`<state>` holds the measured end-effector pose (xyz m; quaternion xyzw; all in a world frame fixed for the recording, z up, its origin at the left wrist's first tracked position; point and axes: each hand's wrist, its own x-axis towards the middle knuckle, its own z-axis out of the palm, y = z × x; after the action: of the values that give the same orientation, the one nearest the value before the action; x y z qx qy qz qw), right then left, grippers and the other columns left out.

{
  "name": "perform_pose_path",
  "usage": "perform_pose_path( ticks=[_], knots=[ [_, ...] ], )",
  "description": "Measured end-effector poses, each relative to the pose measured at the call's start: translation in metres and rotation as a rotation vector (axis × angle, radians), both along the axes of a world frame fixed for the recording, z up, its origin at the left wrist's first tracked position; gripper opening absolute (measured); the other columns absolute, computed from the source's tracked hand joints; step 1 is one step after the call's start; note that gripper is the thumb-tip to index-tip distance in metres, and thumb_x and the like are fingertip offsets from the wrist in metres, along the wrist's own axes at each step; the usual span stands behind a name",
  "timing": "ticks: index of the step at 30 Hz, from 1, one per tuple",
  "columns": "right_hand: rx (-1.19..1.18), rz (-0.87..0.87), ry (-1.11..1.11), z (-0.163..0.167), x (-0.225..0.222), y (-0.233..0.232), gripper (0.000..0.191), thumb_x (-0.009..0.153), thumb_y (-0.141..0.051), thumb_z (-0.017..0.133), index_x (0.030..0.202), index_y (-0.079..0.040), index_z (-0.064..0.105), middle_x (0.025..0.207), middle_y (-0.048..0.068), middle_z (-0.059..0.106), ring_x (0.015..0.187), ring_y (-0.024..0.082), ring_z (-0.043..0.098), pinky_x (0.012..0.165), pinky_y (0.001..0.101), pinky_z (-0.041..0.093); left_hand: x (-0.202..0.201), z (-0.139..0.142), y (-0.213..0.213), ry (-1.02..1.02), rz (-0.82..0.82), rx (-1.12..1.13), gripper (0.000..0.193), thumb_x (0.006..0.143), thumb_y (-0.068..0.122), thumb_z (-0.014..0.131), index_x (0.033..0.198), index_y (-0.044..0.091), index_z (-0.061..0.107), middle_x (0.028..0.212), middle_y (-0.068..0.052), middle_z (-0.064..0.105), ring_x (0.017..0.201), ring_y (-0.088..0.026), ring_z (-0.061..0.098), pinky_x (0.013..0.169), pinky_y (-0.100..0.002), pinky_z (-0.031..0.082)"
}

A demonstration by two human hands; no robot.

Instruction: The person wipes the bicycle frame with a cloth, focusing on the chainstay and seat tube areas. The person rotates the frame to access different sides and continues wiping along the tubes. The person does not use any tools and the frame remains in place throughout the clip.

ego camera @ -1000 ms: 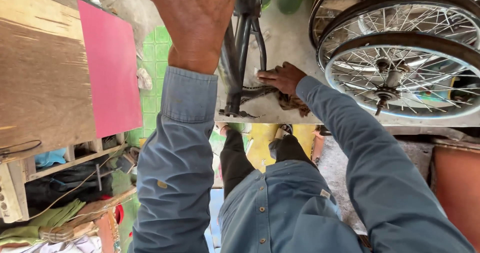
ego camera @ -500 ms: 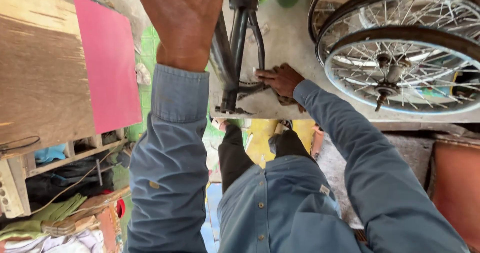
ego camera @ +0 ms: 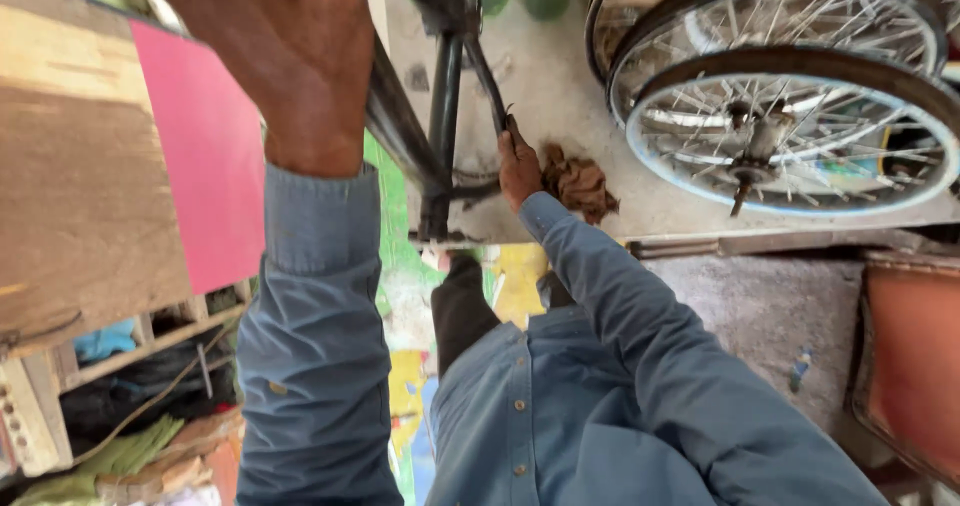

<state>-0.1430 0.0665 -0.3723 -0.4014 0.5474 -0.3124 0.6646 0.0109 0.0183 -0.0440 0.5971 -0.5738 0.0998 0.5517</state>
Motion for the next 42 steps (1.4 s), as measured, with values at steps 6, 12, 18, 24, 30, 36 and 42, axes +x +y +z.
perform_pose_path(
  ticks=[6, 12, 18, 24, 30, 36, 42],
  knots=[
    [-0.338, 0.105, 0.357, -0.003, -0.01, -0.008, 0.057, 0.125, -0.046, 0.046, 0.111, 0.003, 0.072, 0.069, 0.007, 0.059, 0.067, 0.018, 0.053, 0.068, 0.0397, 0.043, -0.004, 0.02, -0.001, -0.041, -0.131, -0.147, 0.044, 0.11, 0.028, 0.067, 0.091, 0.009, 0.032, 0.08, -0.006, 0.027, 0.07, -0.02, 0.026, 0.072, -0.042, 0.03],
    [-0.343, 0.026, 0.331, 0.022, -0.002, -0.015, 0.052, 0.112, -0.039, 0.044, 0.152, -0.007, 0.053, 0.088, 0.021, 0.07, 0.078, 0.034, 0.067, 0.073, 0.047, 0.052, -0.009, 0.024, -0.009, 0.095, -0.272, -0.173, 0.055, 0.107, 0.028, 0.073, 0.082, 0.006, 0.03, 0.072, -0.007, 0.023, 0.061, -0.019, 0.021, 0.065, -0.041, 0.026],
    [-0.606, -0.081, 0.229, 0.041, 0.009, -0.023, 0.056, 0.113, -0.038, 0.044, 0.158, -0.003, 0.043, 0.11, 0.025, 0.07, 0.083, 0.034, 0.068, 0.077, 0.0463, 0.054, -0.008, 0.02, -0.004, 0.04, -0.176, -0.132, 0.052, 0.109, 0.029, 0.072, 0.083, 0.007, 0.031, 0.073, -0.007, 0.026, 0.062, -0.018, 0.026, 0.066, -0.039, 0.027],
    [-0.347, 0.204, 0.469, 0.013, -0.022, 0.005, 0.05, 0.11, -0.038, 0.045, 0.148, -0.008, 0.058, 0.093, 0.025, 0.072, 0.079, 0.038, 0.068, 0.074, 0.0447, 0.053, -0.02, 0.041, -0.003, 0.129, -0.233, -0.113, 0.039, 0.106, 0.021, 0.077, 0.095, 0.002, 0.045, 0.075, -0.007, 0.039, 0.06, -0.017, 0.03, 0.058, -0.037, 0.026],
    [-0.532, 0.051, 0.213, 0.037, -0.029, 0.016, 0.049, 0.111, -0.037, 0.047, 0.147, -0.005, 0.057, 0.118, 0.022, 0.075, 0.101, 0.033, 0.072, 0.089, 0.0412, 0.055, -0.03, 0.063, 0.01, 0.1, -0.184, -0.09, 0.03, 0.101, 0.01, 0.082, 0.108, -0.002, 0.055, 0.079, -0.007, 0.055, 0.064, -0.012, 0.044, 0.056, -0.032, 0.033],
    [-0.398, -0.074, 0.25, 0.077, -0.021, 0.004, 0.05, 0.109, -0.039, 0.045, 0.148, -0.01, 0.056, 0.129, 0.021, 0.071, 0.114, 0.035, 0.067, 0.097, 0.0409, 0.052, -0.035, 0.076, 0.025, 0.299, -0.413, -0.106, 0.044, 0.109, 0.008, 0.08, 0.137, 0.0, 0.048, 0.105, -0.01, 0.073, 0.092, -0.013, 0.072, 0.076, -0.025, 0.063],
    [-0.402, -0.072, 0.214, 0.078, -0.004, 0.003, 0.053, 0.108, -0.043, 0.046, 0.146, -0.007, 0.059, 0.134, 0.021, 0.069, 0.123, 0.037, 0.064, 0.103, 0.0414, 0.05, -0.036, 0.084, 0.076, 0.301, -0.332, -0.006, 0.049, 0.105, 0.012, 0.082, 0.14, -0.002, 0.049, 0.114, -0.013, 0.075, 0.097, -0.019, 0.08, 0.083, -0.029, 0.069]
  ],
)
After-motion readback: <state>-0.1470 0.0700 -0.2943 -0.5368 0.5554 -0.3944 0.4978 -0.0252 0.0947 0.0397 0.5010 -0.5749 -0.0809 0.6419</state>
